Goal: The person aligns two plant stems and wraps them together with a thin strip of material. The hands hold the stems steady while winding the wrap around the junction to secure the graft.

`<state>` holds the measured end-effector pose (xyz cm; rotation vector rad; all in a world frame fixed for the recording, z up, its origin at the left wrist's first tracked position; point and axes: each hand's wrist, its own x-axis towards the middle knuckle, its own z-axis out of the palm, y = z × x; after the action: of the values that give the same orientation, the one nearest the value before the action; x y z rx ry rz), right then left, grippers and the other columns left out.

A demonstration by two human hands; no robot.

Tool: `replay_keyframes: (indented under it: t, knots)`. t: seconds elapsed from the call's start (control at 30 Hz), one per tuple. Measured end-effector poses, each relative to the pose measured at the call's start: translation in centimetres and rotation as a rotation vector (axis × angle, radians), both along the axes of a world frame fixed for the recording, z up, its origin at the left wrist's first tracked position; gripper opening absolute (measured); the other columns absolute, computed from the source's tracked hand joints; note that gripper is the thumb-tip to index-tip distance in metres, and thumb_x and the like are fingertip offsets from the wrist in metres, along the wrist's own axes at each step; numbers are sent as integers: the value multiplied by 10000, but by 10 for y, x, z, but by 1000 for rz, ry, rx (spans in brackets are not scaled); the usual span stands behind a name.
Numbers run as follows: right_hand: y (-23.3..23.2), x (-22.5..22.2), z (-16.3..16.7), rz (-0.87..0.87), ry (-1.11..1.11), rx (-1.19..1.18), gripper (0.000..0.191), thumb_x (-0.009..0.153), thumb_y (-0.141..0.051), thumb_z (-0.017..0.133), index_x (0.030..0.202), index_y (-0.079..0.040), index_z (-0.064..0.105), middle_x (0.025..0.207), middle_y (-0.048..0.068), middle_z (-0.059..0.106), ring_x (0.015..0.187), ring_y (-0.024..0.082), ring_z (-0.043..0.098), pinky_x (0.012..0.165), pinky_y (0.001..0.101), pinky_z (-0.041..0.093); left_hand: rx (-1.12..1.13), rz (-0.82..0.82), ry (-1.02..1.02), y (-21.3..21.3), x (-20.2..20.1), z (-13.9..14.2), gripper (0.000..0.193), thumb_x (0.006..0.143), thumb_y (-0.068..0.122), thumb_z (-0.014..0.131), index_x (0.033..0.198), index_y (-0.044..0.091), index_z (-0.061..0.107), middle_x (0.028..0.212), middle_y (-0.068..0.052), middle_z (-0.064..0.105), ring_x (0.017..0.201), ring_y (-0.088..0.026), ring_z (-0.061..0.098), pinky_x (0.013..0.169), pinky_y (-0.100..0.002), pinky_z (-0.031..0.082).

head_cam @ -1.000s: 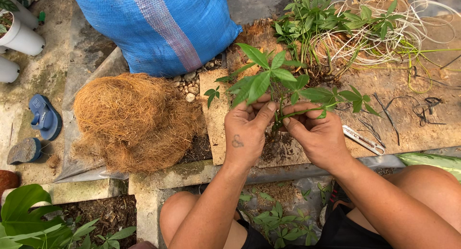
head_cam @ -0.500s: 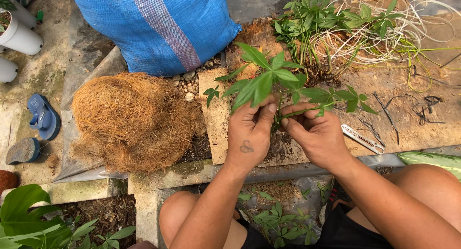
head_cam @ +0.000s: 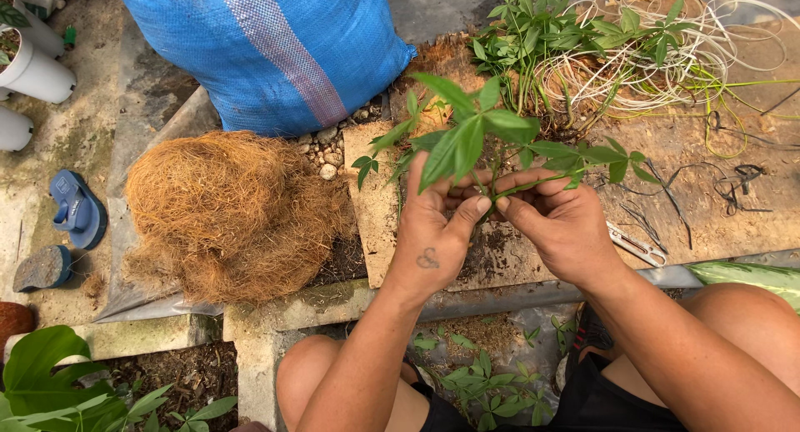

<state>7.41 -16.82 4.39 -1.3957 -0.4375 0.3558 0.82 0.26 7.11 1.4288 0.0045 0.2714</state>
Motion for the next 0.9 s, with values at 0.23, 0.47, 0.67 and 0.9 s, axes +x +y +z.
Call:
replay_keyframes:
  t: [0.23,0.47,0.67,0.9]
  knots:
    - [-2,3,3,-60,2,-27,192,958,22,662,1148,7,679,1065,57,709,941,110,677,844,269,579,-55,155,-45,-17,0,-6,976,977,0,683,1649,90,-20,1090,-163,695,1031,-190,696,919,-336,588]
    - [-2,3,3,-33,-36,25,184,961,30,674,1143,8,689,1068,37,680,937,97,649,821,256,557,-278,153,29,-14,9,-20,1110,906,-41,726,1678,90,-60,934,-129,684,847,-158,663,762,-293,548]
    - [0,2,4,-40,-55,-29,173,959,22,691,1132,9,703,1055,31,686,919,84,626,781,239,528,-378,120,-17,-12,7,-21,1102,903,-42,715,1657,73,-80,949,-113,683,896,-154,682,862,-307,571]
    - [0,5,2,-18,-25,-44,171,954,-12,694,1125,-4,702,995,28,711,875,74,647,760,231,542,-482,85,174,-7,12,-27,1023,879,-37,712,1607,47,-2,946,-112,685,946,-168,666,972,-340,529]
